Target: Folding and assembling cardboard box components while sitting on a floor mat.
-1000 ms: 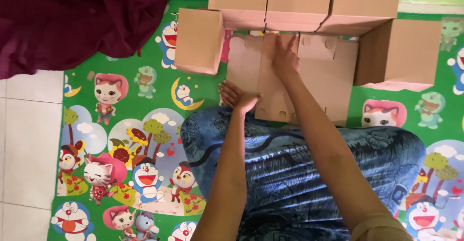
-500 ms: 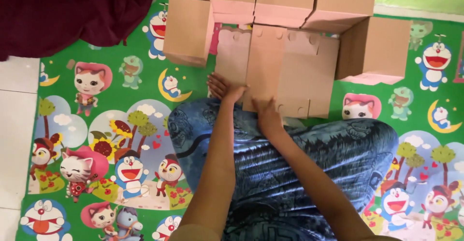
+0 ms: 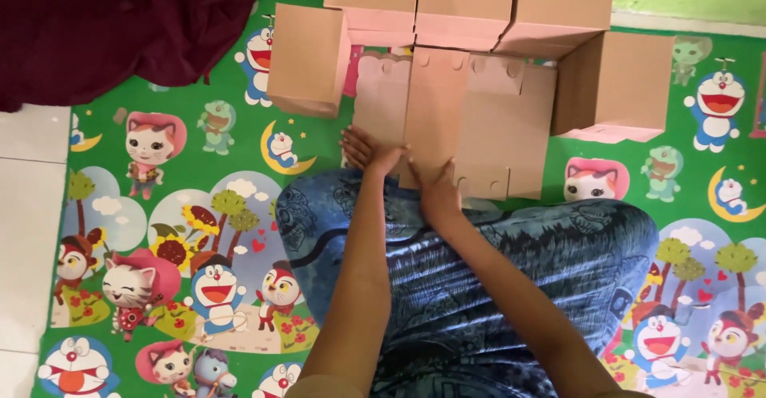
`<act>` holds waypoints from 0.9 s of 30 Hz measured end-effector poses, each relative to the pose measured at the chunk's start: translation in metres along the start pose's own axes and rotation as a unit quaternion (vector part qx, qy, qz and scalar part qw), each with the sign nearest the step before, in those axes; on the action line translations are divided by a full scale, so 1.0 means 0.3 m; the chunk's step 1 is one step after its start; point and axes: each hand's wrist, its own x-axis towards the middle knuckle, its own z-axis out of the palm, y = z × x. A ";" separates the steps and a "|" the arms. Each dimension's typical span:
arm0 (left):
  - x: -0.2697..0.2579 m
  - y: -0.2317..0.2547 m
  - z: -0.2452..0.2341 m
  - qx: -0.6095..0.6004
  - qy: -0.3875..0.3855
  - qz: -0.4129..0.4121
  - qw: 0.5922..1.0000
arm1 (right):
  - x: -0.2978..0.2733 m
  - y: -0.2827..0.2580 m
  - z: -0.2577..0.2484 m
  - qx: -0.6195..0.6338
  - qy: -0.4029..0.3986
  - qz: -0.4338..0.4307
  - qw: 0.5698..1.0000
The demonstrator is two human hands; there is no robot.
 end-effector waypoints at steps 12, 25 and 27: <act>0.018 -0.024 0.044 0.027 0.020 -0.011 0.999 | 0.567 0.020 -0.170 0.028 0.065 0.094 0.993; -0.011 0.003 0.001 0.014 0.014 0.005 1.000 | 0.561 0.045 -0.202 0.022 0.078 0.067 0.995; -0.021 0.006 0.015 0.055 0.022 -0.003 0.998 | 0.414 0.076 -0.129 -0.006 0.033 0.016 0.999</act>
